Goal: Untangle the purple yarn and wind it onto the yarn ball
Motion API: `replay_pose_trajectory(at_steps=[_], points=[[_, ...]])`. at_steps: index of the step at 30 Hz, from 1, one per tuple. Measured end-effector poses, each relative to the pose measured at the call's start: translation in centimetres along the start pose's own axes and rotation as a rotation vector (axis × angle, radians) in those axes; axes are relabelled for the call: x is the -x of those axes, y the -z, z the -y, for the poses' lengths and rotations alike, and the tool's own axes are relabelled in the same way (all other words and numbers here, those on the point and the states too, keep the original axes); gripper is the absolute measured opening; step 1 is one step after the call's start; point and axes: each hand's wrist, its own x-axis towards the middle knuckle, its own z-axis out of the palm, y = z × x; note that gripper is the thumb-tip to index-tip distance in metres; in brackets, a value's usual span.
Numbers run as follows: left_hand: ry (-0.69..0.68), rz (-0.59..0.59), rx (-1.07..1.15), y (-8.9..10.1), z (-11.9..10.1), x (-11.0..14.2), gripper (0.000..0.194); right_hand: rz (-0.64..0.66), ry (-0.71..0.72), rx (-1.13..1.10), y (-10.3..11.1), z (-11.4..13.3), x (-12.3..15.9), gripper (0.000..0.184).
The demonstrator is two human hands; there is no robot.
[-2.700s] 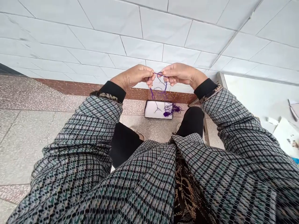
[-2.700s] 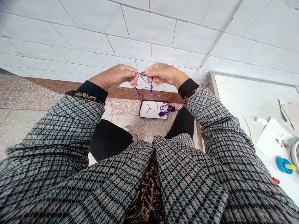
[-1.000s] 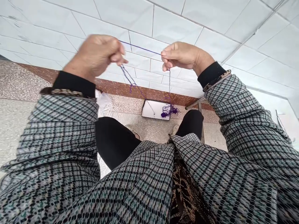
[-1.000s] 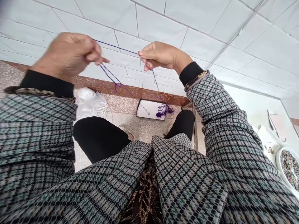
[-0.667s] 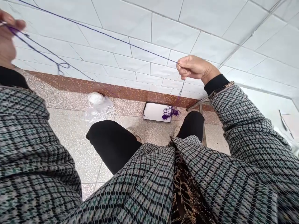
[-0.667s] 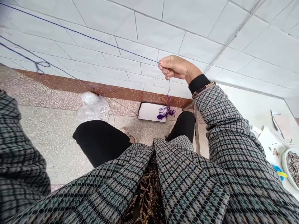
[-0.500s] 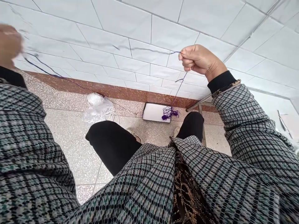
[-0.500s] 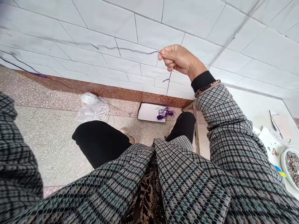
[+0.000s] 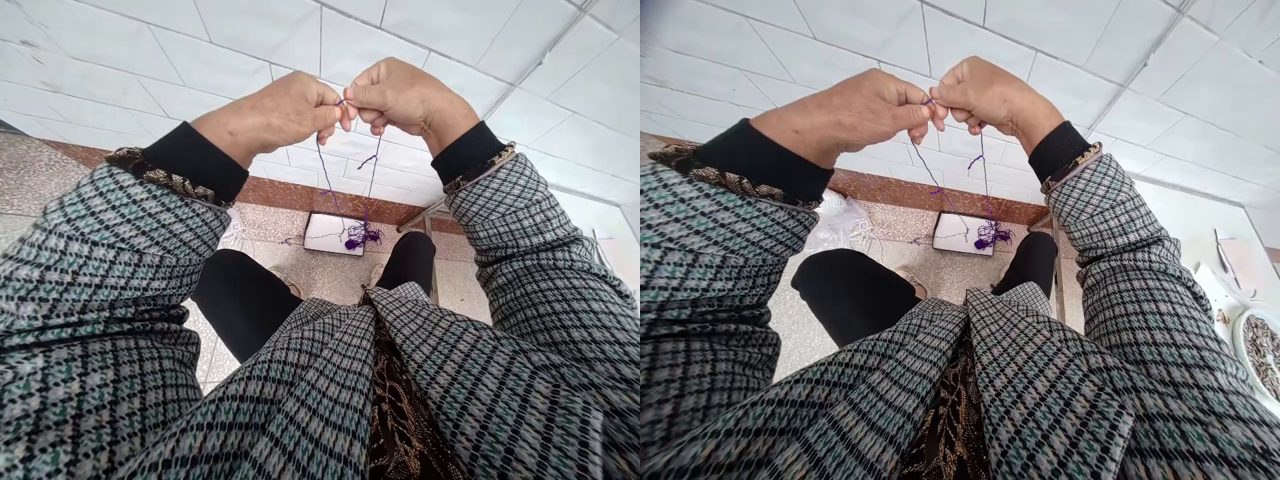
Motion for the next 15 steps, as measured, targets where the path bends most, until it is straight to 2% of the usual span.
replay_pose_trajectory(at_steps=[2, 4, 9, 12, 15], points=[[-0.071, 0.068, 0.016, 0.6, 1.4, 0.2, 0.032, -0.006, -0.021, -0.063, 0.9, -0.1, 0.7, 0.041], [-0.167, 0.168, 0.148, 1.3, 3.5, 0.1, 0.033, -0.081, -0.038, -0.185, 2.4, -0.3, 1.7, 0.041], [-0.301, 0.343, 0.5, 3.0, 9.9, -0.5, 0.028, -0.527, -0.051, -0.665, 8.1, -0.9, 4.2, 0.064], [-0.24, 0.34, 0.531, 4.0, 13.0, -0.3, 0.03, -0.724, -0.093, -0.749, 11.3, -2.7, 5.5, 0.07], [-0.053, 0.267, 0.509, 4.9, 15.4, 0.3, 0.03, -0.775, -0.12, -0.633, 14.1, -5.6, 6.8, 0.073]])
